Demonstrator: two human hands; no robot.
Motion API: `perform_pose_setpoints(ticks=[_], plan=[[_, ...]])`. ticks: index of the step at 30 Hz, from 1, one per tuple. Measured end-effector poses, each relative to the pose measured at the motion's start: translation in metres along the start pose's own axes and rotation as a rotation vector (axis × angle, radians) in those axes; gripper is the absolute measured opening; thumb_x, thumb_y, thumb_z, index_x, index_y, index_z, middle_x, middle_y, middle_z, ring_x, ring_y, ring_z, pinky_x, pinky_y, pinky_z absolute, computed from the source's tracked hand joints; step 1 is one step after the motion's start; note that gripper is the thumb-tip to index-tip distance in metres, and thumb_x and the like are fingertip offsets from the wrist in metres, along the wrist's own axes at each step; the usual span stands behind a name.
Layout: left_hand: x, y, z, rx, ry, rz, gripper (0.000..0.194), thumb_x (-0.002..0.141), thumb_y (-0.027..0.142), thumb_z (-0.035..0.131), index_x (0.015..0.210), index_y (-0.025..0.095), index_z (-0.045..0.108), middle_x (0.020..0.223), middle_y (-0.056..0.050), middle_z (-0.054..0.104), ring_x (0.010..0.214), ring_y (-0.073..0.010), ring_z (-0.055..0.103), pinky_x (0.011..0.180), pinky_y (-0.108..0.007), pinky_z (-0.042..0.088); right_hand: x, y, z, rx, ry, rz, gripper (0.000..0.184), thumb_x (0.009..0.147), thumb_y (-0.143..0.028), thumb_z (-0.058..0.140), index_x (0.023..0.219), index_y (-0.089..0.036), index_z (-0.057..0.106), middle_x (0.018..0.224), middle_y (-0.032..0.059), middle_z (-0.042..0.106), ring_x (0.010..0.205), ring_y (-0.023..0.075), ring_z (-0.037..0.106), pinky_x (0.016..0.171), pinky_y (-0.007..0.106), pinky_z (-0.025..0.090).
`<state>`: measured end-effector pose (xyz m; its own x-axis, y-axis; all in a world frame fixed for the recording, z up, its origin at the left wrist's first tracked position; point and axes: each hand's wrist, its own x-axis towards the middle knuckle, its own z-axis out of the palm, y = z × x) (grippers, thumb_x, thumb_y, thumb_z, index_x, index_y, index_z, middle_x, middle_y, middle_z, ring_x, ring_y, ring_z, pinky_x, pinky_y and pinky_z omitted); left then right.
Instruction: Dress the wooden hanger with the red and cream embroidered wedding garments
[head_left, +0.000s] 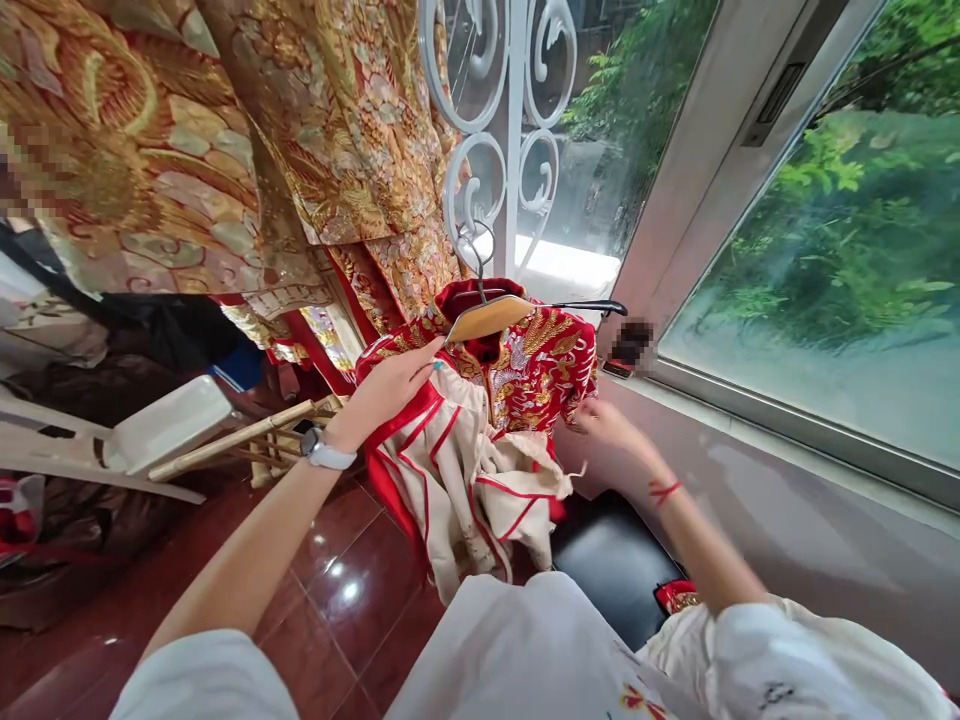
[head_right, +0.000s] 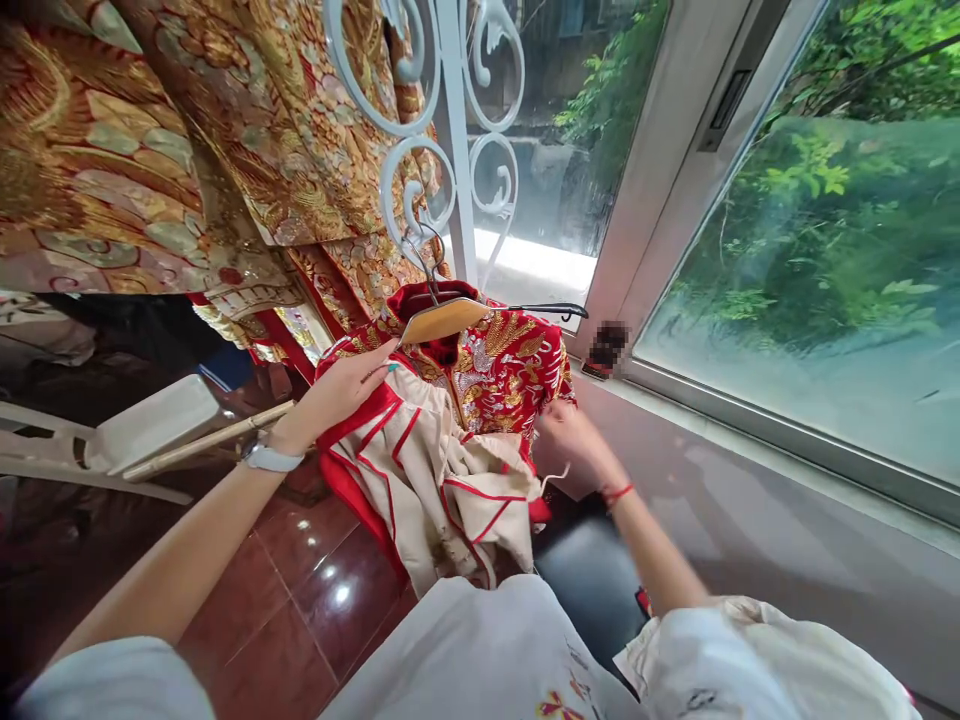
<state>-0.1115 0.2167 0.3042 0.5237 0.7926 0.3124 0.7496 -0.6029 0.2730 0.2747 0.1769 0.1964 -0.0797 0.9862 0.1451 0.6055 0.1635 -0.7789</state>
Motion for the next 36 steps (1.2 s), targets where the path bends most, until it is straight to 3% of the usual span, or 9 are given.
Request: perform_pose_setpoints(ticks=[5,8,10,12,16,22,26,31,36], plan=[[-0.002,-0.001,-0.005,0.007,-0.018,-0.017,0.059,0.102,0.039,0.032,0.155,0.014,0.041,0.148,-0.014,0.056,0.127,-0.0288,0.062,0.11,-0.046,0.046,-0.059,0.015,0.144,-0.19,-0.253,0.024,0.027,0.073,-0.019,0.072,0.099,-0.022,0.071,0.129,0.0144,0.059,0.128,0.0367,0.048,0.104,0.055,0.043],[-0.004,-0.001,-0.008,0.01,-0.027,-0.036,0.058,0.102,0.038,0.032,0.155,0.015,0.041,0.149,-0.014,0.056,0.127,-0.0281,0.062,0.111,-0.045,0.046,-0.092,0.032,0.178,-0.159,-0.128,0.081,0.042,0.072,-0.012,0.06,0.111,-0.026,0.065,0.15,0.0147,0.042,0.135,0.038,0.043,0.101,0.053,0.045],[-0.005,0.0,-0.009,0.01,-0.033,-0.042,0.058,0.102,0.038,0.033,0.154,0.015,0.042,0.149,-0.013,0.056,0.127,-0.028,0.062,0.11,-0.045,0.046,-0.103,0.041,0.181,-0.057,-0.017,0.116,0.04,0.074,-0.011,0.046,0.106,-0.026,0.063,0.139,0.0143,0.051,0.118,0.0322,0.057,0.094,0.048,0.049],[-0.005,-0.001,-0.009,0.007,-0.036,-0.038,0.058,0.102,0.038,0.033,0.154,0.015,0.042,0.149,-0.013,0.055,0.128,-0.028,0.061,0.11,-0.045,0.046,-0.097,0.047,0.169,0.069,0.07,0.146,0.029,0.073,-0.014,0.041,0.091,-0.024,0.061,0.107,0.0124,0.063,0.092,0.0274,0.062,0.085,0.043,0.051],[-0.005,-0.008,-0.012,-0.005,-0.052,-0.023,0.06,0.101,0.04,0.031,0.154,0.013,0.042,0.15,-0.014,0.054,0.128,-0.0286,0.061,0.112,-0.045,0.045,-0.046,0.047,0.112,0.184,0.172,0.164,0.011,0.065,-0.023,0.039,0.068,-0.022,0.05,0.067,0.0035,0.054,0.065,0.0198,0.051,0.066,0.033,0.046],[-0.005,-0.021,-0.02,-0.012,-0.087,0.009,0.061,0.102,0.045,0.03,0.153,0.015,0.044,0.148,-0.014,0.057,0.129,-0.0278,0.06,0.111,-0.044,0.045,0.018,0.029,0.001,0.232,0.204,0.059,0.024,0.054,-0.025,0.038,0.058,-0.019,0.061,0.067,0.0052,0.063,0.064,0.0174,0.054,0.062,0.029,0.042],[-0.001,-0.028,-0.022,-0.017,-0.121,0.034,0.063,0.102,0.049,0.029,0.152,0.015,0.045,0.145,-0.013,0.059,0.128,-0.027,0.061,0.111,-0.042,0.045,0.04,-0.001,-0.062,-0.005,0.311,-0.08,0.033,0.051,-0.02,0.038,0.057,-0.019,0.07,0.067,0.0057,0.068,0.066,0.0182,0.058,0.066,0.03,0.044],[0.001,-0.03,-0.021,-0.052,-0.131,0.026,0.065,0.101,0.05,0.03,0.152,0.013,0.045,0.147,-0.013,0.058,0.128,-0.0279,0.061,0.111,-0.041,0.045,0.076,-0.046,-0.105,-0.299,0.456,-0.084,0.033,0.056,-0.011,0.041,0.06,-0.017,0.073,0.064,0.0047,0.069,0.062,0.0175,0.058,0.068,0.03,0.047],[0.001,-0.024,-0.021,-0.027,-0.117,0.024,0.062,0.101,0.047,0.031,0.152,0.014,0.046,0.148,-0.012,0.057,0.13,-0.0284,0.06,0.111,-0.042,0.045,0.094,-0.079,-0.128,-0.407,0.414,-0.142,0.033,0.065,-0.006,0.044,0.064,-0.017,0.076,0.072,0.0057,0.073,0.066,0.0176,0.062,0.072,0.03,0.05]])
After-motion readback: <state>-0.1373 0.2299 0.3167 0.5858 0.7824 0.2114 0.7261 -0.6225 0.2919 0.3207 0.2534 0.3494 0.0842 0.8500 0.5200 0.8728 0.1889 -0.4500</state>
